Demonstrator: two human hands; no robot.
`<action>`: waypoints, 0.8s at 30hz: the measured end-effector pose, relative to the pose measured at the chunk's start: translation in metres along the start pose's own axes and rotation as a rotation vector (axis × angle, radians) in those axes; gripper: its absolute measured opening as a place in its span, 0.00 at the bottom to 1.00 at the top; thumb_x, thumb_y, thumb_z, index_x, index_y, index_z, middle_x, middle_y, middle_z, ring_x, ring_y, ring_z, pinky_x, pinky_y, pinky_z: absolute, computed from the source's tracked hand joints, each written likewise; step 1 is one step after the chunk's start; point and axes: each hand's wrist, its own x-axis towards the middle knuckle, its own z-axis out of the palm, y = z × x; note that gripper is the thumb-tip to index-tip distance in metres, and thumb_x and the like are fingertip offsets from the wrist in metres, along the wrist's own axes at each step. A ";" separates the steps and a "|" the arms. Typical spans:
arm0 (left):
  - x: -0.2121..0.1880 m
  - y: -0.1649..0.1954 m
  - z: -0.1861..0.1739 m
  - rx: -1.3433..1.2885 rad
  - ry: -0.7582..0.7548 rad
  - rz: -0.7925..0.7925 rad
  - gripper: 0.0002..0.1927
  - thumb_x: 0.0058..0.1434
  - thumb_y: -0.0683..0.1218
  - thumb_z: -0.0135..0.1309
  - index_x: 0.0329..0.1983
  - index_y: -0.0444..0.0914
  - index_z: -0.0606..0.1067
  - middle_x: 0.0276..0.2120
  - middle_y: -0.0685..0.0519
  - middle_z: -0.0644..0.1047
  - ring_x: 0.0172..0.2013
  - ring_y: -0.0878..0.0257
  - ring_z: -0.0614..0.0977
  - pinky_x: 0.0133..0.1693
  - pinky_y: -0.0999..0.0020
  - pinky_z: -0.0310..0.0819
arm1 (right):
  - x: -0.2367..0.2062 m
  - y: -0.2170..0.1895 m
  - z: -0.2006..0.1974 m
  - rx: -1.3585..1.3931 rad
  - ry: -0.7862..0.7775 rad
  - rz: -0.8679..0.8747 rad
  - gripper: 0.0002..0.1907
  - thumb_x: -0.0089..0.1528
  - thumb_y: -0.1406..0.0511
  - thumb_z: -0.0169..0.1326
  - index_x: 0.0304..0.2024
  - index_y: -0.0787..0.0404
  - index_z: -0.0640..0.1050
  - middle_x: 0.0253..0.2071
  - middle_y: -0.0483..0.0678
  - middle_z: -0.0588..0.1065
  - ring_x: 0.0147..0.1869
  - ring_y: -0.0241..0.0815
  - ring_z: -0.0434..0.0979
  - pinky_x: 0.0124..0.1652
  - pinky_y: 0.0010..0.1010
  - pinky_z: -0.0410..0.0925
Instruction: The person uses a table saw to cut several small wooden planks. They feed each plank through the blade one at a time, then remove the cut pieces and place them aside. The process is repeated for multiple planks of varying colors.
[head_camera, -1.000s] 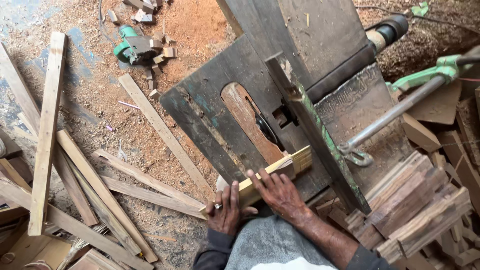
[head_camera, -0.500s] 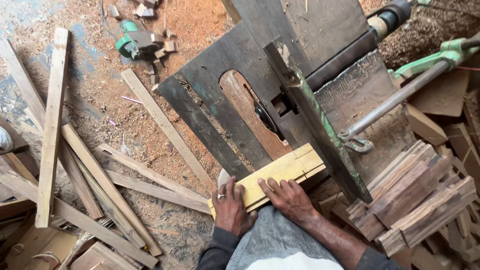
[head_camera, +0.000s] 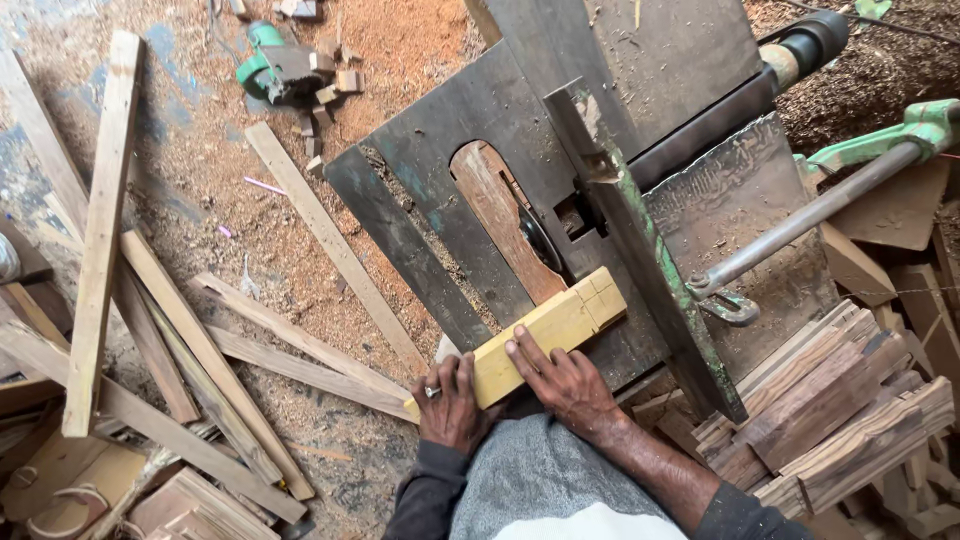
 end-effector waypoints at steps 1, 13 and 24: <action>0.001 0.000 0.000 -0.009 -0.010 -0.007 0.61 0.40 0.68 0.72 0.69 0.38 0.55 0.56 0.46 0.62 0.57 0.48 0.65 0.59 0.41 0.49 | 0.002 0.001 0.001 -0.004 0.009 0.001 0.32 0.63 0.73 0.53 0.70 0.59 0.67 0.74 0.57 0.62 0.33 0.35 0.73 0.27 0.23 0.72; 0.013 -0.023 -0.004 -0.048 0.030 -0.006 0.60 0.37 0.64 0.74 0.69 0.39 0.57 0.55 0.45 0.63 0.60 0.48 0.66 0.59 0.43 0.54 | 0.024 0.007 0.007 0.081 -0.001 -0.010 0.31 0.64 0.71 0.53 0.70 0.56 0.67 0.74 0.56 0.61 0.37 0.37 0.75 0.30 0.25 0.73; 0.026 -0.028 -0.004 -0.027 -0.044 0.015 0.61 0.37 0.66 0.74 0.69 0.38 0.57 0.55 0.45 0.64 0.58 0.48 0.68 0.57 0.41 0.57 | 0.026 0.016 0.012 0.145 -0.033 0.013 0.32 0.63 0.70 0.53 0.71 0.58 0.66 0.75 0.59 0.58 0.39 0.39 0.76 0.33 0.29 0.75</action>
